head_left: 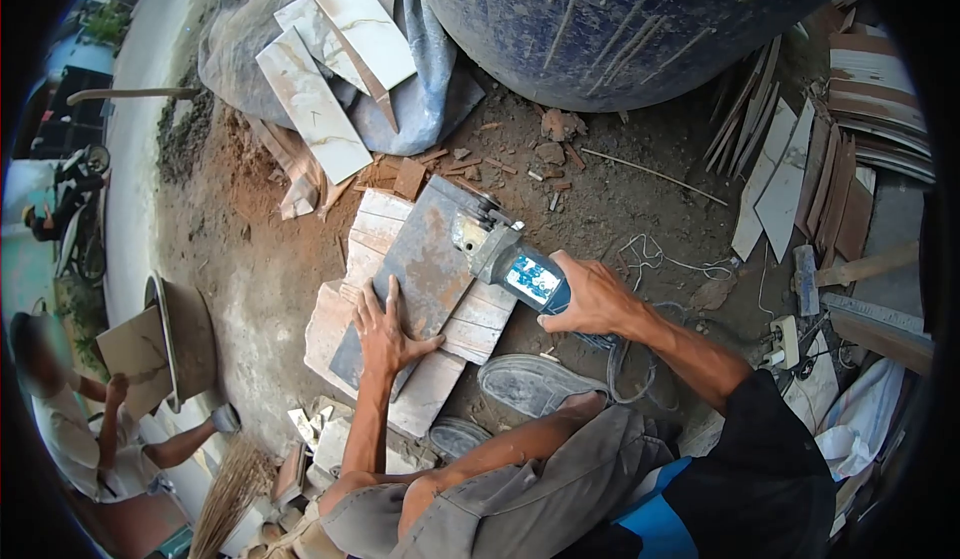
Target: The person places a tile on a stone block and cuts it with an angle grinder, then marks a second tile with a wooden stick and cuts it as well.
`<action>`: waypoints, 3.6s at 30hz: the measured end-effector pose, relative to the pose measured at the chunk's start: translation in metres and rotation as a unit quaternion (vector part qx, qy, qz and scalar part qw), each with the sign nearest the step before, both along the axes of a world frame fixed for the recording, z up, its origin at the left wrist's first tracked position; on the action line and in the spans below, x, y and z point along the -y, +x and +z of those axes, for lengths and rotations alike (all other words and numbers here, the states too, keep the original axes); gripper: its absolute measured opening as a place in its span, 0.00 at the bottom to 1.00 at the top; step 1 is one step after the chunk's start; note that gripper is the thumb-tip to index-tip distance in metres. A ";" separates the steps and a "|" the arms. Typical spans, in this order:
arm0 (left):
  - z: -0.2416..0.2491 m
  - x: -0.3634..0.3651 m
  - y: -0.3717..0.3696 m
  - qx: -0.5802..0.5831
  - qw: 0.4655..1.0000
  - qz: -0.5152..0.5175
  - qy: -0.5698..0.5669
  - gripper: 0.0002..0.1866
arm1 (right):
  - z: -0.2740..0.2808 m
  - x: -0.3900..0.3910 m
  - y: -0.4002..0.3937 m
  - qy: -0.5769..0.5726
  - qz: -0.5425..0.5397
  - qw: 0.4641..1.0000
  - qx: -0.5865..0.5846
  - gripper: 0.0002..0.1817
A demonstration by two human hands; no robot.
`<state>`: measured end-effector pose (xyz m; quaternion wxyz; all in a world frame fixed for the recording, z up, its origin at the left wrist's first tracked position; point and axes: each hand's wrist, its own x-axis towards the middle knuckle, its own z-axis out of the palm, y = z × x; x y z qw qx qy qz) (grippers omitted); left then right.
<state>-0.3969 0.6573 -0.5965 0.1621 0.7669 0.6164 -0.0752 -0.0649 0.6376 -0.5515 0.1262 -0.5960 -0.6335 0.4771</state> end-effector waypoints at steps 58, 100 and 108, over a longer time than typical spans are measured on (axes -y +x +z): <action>0.007 0.000 -0.011 0.052 0.998 0.025 0.008 0.64 | 0.021 -0.002 -0.009 0.013 -0.034 0.998 -0.047 0.36; 0.014 0.153 -0.230 -0.084 0.759 0.632 -0.132 0.68 | 0.033 0.006 -0.036 0.043 -0.032 0.996 -0.067 0.25; 0.000 0.149 -0.226 -0.084 0.767 0.622 -0.138 0.68 | 0.031 0.007 -0.033 0.045 -0.030 0.997 -0.055 0.26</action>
